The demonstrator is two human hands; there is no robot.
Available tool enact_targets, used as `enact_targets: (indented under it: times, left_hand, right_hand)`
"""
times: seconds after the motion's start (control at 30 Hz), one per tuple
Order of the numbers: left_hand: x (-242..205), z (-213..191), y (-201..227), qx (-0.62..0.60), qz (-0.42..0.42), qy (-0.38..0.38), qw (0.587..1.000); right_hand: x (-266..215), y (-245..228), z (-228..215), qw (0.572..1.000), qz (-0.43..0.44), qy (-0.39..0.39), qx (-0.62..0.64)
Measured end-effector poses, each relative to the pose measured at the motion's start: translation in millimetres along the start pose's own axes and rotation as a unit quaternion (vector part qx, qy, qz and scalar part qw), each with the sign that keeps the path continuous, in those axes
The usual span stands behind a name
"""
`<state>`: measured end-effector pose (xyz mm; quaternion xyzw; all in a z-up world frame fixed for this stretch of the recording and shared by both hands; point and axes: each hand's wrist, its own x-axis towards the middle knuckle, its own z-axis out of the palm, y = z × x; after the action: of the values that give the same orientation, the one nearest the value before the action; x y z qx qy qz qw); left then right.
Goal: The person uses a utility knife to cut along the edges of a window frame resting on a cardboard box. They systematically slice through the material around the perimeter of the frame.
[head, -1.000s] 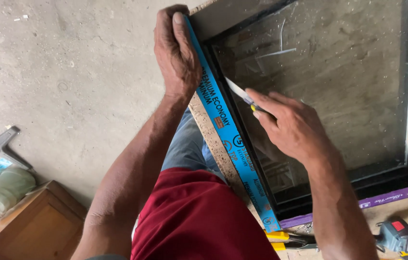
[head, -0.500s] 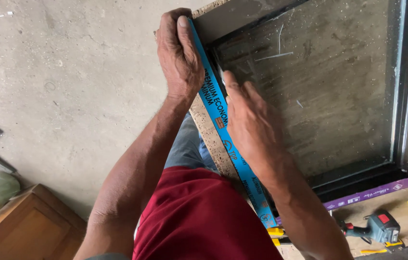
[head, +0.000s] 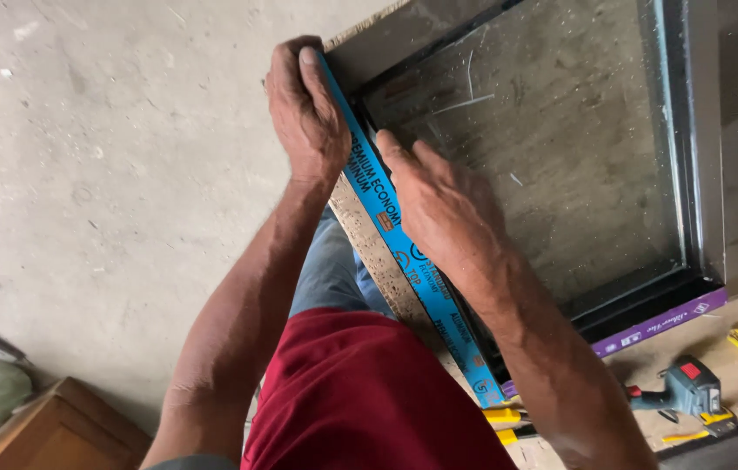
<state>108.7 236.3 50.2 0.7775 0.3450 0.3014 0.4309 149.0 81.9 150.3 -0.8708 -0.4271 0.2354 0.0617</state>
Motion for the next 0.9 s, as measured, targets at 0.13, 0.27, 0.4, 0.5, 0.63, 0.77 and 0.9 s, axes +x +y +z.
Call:
enact_targets:
  times: [0.13,0.27,0.4,0.5,0.63,0.77,0.9]
  left_hand:
    - [-1,5,-7,0.036,-0.016,0.008,0.999]
    - [-8,8,-11,0.060,-0.050,0.014,0.997]
    - [-4,8,-13,0.050,-0.030,0.020,0.998]
    - [-3,9,-10,0.056,-0.046,0.015,0.997]
    - [-1,7,-6,0.060,-0.050,0.017,0.997]
    - [-4,7,-8,0.053,-0.065,0.017,0.996]
    - [-30,11,-18,0.036,-0.009,0.071,0.997]
  right_hand:
    - [-8,0,-2,0.998,-0.025,0.032,-0.050]
    - [-37,7,-1,0.992,0.000,-0.093,-0.086]
    - [-55,13,6,0.984,0.040,-0.153,-0.081]
    - [-64,11,-3,0.984,0.043,-0.165,-0.050]
    - [-92,19,11,0.975,0.061,-0.207,-0.060]
    - [-113,28,26,0.973,0.065,-0.205,-0.082]
    - [-123,26,35,0.985,0.045,-0.142,-0.091]
